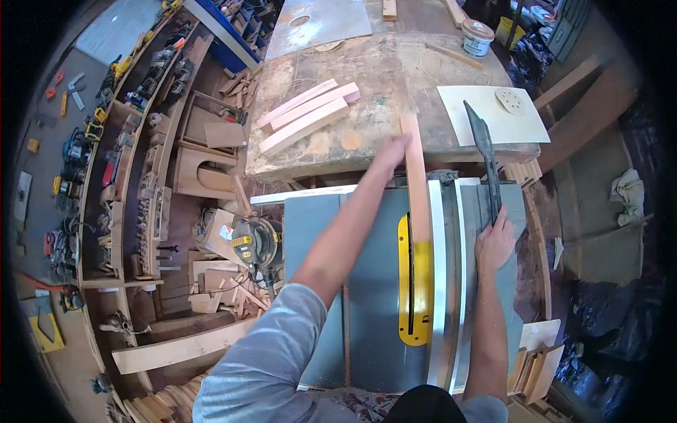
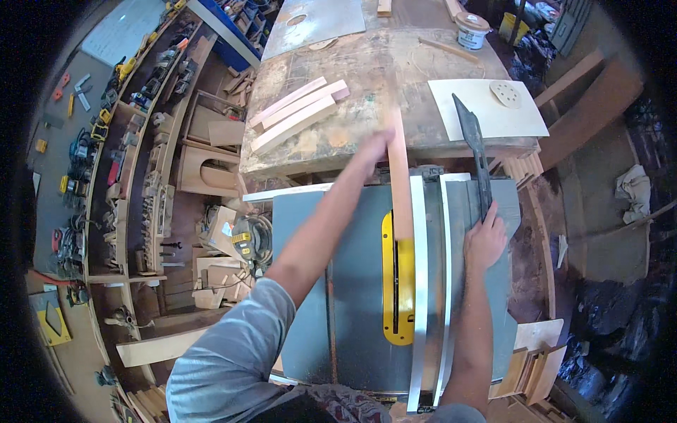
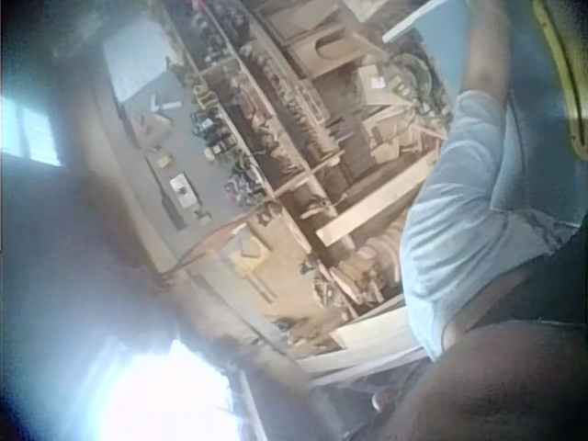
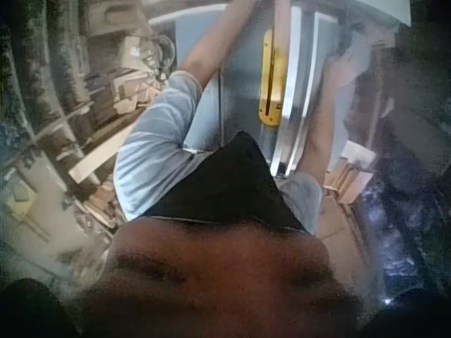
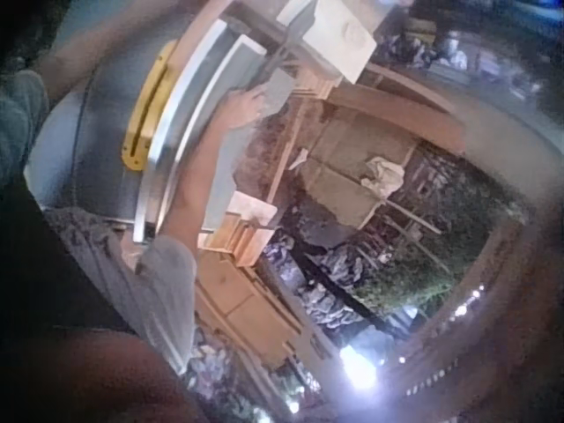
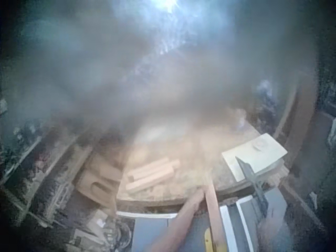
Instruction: The person cuts thin strips of wood using a table saw and a push stick, moves the cut strips to a storage pile, and then handles a wooden board.
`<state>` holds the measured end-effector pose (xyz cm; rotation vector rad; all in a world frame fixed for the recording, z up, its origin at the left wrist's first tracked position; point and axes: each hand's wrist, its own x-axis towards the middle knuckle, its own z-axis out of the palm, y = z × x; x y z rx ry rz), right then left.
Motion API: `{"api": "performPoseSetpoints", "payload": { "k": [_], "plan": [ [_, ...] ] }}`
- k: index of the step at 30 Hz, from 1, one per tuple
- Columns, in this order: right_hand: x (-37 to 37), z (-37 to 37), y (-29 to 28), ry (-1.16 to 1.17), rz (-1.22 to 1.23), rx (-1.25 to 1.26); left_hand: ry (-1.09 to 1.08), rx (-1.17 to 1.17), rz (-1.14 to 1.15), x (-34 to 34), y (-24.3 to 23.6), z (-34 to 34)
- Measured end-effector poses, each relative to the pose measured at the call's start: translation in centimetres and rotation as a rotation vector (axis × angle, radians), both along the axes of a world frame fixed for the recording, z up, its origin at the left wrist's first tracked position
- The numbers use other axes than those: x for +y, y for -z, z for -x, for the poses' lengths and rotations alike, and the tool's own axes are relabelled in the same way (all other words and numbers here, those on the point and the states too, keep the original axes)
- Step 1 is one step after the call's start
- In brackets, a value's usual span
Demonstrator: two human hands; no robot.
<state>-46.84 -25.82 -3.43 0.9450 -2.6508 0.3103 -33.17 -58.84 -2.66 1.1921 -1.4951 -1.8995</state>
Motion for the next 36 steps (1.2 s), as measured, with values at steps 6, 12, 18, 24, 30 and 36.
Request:
{"api": "performPoseSetpoints", "payload": {
  "k": [6, 12, 18, 24, 30, 36],
  "plan": [
    [1.1, 0.4, 0.6, 0.030, -0.047, 0.012, -0.355, 0.192, 0.533, -8.5, -12.7, 1.8],
    [-0.2, 0.0, 0.9, 0.001, -0.010, 0.010, 0.208, -0.228, 0.698, -14.9, -14.4, -5.1],
    [-0.7, -0.3, 0.7, 0.019, -0.029, -0.053, 0.374, -0.309, 0.957, -13.7, -2.7, -9.2],
    [-0.5, -0.1, 1.0, 0.009, -0.028, -0.013, -0.053, -0.461, 1.449, -14.5, 0.1, -12.8],
    [0.1, -0.1, 0.3, 0.035, -0.043, 0.000, -0.177, -1.109, 1.155, -21.9, -0.1, -16.8],
    [-1.0, -0.9, 1.0, 0.010, -0.029, -0.022, 0.117, -1.173, 0.826, -26.6, -0.9, -23.3]
  ]
}}
